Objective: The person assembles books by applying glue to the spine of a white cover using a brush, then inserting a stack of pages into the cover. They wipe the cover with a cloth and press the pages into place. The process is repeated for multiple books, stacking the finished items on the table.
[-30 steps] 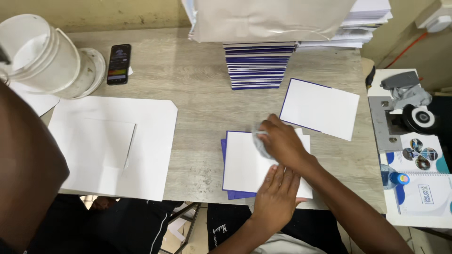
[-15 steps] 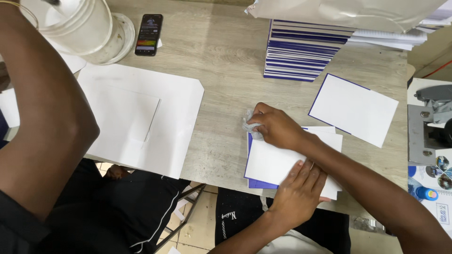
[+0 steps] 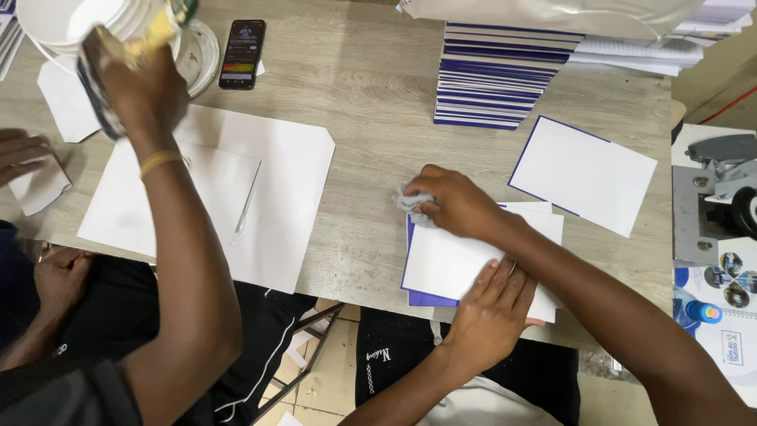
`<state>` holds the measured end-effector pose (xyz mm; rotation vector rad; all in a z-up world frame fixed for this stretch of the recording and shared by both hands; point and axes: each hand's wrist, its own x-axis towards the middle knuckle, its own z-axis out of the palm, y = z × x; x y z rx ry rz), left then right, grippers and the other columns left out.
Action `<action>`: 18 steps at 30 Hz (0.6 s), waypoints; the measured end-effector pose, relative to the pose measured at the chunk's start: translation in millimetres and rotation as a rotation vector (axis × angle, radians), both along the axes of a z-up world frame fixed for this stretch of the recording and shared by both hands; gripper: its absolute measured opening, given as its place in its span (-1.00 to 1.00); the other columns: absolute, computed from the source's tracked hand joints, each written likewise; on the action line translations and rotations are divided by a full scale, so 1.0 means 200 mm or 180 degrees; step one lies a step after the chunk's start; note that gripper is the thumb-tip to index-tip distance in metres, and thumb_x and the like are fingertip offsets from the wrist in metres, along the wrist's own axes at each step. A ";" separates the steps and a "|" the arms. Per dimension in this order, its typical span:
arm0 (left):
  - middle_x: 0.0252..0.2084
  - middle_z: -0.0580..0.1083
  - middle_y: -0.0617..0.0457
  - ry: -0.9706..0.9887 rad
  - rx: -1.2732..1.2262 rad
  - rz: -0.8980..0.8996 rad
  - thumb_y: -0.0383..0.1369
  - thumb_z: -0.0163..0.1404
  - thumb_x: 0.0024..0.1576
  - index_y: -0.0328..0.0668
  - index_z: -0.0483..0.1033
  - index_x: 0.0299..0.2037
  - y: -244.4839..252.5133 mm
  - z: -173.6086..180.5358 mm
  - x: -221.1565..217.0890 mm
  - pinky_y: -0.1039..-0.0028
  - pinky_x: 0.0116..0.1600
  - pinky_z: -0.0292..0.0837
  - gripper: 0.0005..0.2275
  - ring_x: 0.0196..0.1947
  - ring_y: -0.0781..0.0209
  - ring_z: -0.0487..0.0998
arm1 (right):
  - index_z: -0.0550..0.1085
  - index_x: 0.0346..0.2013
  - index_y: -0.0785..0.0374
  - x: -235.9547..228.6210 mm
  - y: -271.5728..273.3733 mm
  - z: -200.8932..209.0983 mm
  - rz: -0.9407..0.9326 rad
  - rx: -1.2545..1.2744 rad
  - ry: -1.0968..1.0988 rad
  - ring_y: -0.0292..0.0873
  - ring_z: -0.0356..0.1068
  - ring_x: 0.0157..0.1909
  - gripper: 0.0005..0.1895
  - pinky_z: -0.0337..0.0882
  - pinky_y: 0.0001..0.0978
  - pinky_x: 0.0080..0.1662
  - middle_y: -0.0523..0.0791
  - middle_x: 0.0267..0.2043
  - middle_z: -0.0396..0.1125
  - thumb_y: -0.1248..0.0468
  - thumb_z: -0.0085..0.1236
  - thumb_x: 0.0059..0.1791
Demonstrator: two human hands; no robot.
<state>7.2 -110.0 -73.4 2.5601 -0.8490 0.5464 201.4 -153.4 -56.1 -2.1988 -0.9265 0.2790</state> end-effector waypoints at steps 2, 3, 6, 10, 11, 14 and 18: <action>0.37 0.52 -0.24 -0.0092 -0.0011 0.0041 0.00 0.00 0.35 -0.41 0.51 0.36 -0.01 -0.01 0.01 0.12 0.66 0.11 -0.42 0.49 -0.16 0.43 | 0.53 -0.05 0.06 0.02 -0.01 0.03 -0.0007 0.0032 -0.0042 -0.14 0.44 -0.13 -0.71 0.36 -0.27 -0.09 -0.16 -0.07 0.44 0.38 0.40 -0.01; 0.37 0.53 -0.26 -0.0130 -0.0010 0.0052 0.01 -0.03 0.36 -0.42 0.52 0.35 0.00 -0.02 0.00 0.12 0.65 0.12 -0.41 0.50 -0.15 0.44 | 0.47 -0.15 0.06 0.01 -0.02 0.03 -0.0044 0.0077 -0.0030 -0.16 0.43 -0.12 -0.71 0.33 -0.30 -0.09 -0.17 -0.11 0.45 0.37 0.43 -0.03; 0.39 0.52 -0.27 -0.0186 -0.0058 0.0077 0.02 -0.04 0.38 -0.47 0.46 0.38 0.00 0.01 0.00 0.12 0.65 0.14 -0.38 0.52 -0.16 0.40 | 0.56 -0.14 0.15 -0.05 -0.21 0.04 -0.0322 0.0144 -0.0115 -0.17 0.40 -0.29 -0.82 0.34 -0.32 -0.16 -0.14 -0.13 0.42 0.33 0.40 0.02; 0.47 0.43 -0.31 -0.0218 -0.0060 0.0048 0.11 0.00 0.33 -0.44 0.47 0.37 -0.02 -0.03 0.01 0.12 0.63 0.15 -0.32 0.54 -0.17 0.36 | 0.67 -0.18 0.12 -0.21 -0.67 0.09 -0.1223 -0.0104 0.0305 -0.20 0.40 -0.27 -0.87 0.29 -0.37 -0.18 -0.17 -0.17 0.48 0.29 0.43 -0.01; 0.46 0.43 -0.28 -0.0231 -0.0064 0.0062 0.12 0.03 0.32 -0.43 0.46 0.37 -0.01 -0.03 0.01 0.12 0.63 0.17 -0.32 0.53 -0.15 0.36 | 0.68 -0.17 0.16 -0.25 -0.75 0.10 -0.1628 -0.0182 0.0437 -0.23 0.36 -0.26 -0.85 0.26 -0.39 -0.18 -0.18 -0.18 0.45 0.29 0.45 -0.02; 0.50 0.34 -0.37 -0.0081 -0.0230 0.0005 0.10 0.19 0.24 -0.50 0.21 0.44 -0.02 -0.06 0.00 0.08 0.63 0.18 -0.18 0.55 -0.22 0.35 | 0.67 -0.18 0.21 -0.43 -0.84 0.09 -0.2117 -0.0147 0.0429 -0.23 0.36 -0.22 -0.85 0.27 -0.40 -0.14 -0.17 -0.20 0.45 0.29 0.45 -0.02; 0.58 0.12 -0.57 0.0314 -0.0354 -0.0087 -0.02 0.36 0.17 -0.67 -0.08 0.52 -0.03 -0.07 -0.02 0.03 0.67 0.11 0.02 0.61 -0.36 0.22 | 0.66 -0.20 0.18 -0.79 -0.78 0.08 -0.2237 -0.0062 0.0332 -0.17 0.47 -0.19 -0.85 0.48 -0.33 -0.15 -0.14 -0.22 0.51 0.31 0.42 -0.05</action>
